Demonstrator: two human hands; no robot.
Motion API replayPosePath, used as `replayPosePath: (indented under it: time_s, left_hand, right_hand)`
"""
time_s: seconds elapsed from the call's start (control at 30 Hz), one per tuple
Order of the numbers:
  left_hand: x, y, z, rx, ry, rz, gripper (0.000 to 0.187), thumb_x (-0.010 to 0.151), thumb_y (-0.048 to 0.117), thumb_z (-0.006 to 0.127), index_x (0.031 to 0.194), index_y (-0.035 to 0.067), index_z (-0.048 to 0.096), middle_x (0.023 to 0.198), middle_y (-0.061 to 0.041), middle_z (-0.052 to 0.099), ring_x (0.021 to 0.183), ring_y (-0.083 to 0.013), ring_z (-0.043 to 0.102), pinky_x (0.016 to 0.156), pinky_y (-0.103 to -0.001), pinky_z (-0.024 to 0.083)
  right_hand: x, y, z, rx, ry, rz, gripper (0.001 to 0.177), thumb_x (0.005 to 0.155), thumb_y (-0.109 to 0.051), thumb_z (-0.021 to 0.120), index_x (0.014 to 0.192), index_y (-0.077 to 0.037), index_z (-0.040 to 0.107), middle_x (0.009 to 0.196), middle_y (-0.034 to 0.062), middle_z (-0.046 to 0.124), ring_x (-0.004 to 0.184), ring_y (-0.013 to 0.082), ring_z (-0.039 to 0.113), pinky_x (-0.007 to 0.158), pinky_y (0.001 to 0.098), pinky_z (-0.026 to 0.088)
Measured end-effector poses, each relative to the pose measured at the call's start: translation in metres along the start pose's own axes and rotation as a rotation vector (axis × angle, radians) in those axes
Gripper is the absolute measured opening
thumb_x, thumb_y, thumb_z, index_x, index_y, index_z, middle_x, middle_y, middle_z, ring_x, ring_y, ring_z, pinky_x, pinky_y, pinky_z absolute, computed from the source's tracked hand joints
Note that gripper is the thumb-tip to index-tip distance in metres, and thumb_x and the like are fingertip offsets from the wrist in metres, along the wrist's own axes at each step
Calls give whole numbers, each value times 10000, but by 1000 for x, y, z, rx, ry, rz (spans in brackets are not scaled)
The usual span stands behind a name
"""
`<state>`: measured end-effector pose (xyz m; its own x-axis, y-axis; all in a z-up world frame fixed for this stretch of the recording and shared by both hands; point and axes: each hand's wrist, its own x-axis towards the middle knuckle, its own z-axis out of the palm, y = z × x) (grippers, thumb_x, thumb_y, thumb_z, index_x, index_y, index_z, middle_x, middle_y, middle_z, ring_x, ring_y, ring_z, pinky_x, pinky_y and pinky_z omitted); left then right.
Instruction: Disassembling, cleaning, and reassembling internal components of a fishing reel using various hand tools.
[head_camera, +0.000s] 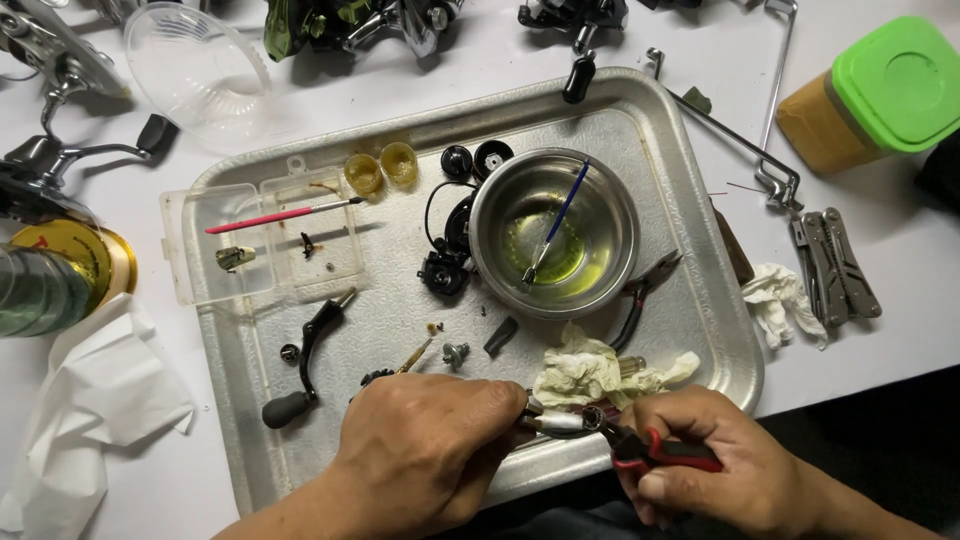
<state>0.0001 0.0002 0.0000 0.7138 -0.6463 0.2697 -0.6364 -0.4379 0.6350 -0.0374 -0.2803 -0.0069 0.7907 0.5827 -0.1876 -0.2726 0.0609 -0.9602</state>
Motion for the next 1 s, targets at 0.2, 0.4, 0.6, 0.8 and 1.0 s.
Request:
replayPosePath:
  time_s: [0.2,0.4,0.6,0.8,1.0]
  left_hand:
    - [-3,-2,2,8,-55,-47,148,961,263,560,876,144,540,645,-40,628,496,-353,567,382,-507,388]
    - [-2,-1,2,9,-48,-41,154,967,250,558,866,136,534,634,-27,628,470,-329,556,362,-487,383]
    - [-2,1,2,54,4,-21,57,903,175,560,864,133,557,616,-22,601,453,-313,535,343,-479,367]
    - [-4,-1,4,78,-5,-9,54,906,174,545,875,130,545,630,-17,591,471,-304,542,356,-464,382]
    - [-6,-6,6,-58,-12,-133,160,988,292,550,926,145,566,634,-30,611,476,-319,586,395,-460,422]
  right_hand:
    - [2,-7,4,-345,111,-135,273,910,-253,698,721,-117,557,696,28,740,572,157,644,550,283,495]
    - [-6,5,-4,-853,222,-340,217,907,-287,604,760,-129,584,829,31,749,657,186,751,606,270,582]
    - [-2,4,-6,-876,215,-374,226,906,-253,617,745,-111,547,834,58,735,669,215,737,609,289,574]
    - [6,-2,-1,-1149,320,-558,251,912,-143,615,709,-26,524,883,137,678,735,273,698,642,317,563]
    - [-5,-1,-9,-1097,417,-490,205,866,-102,649,699,-46,545,865,129,705,745,237,732,682,282,581]
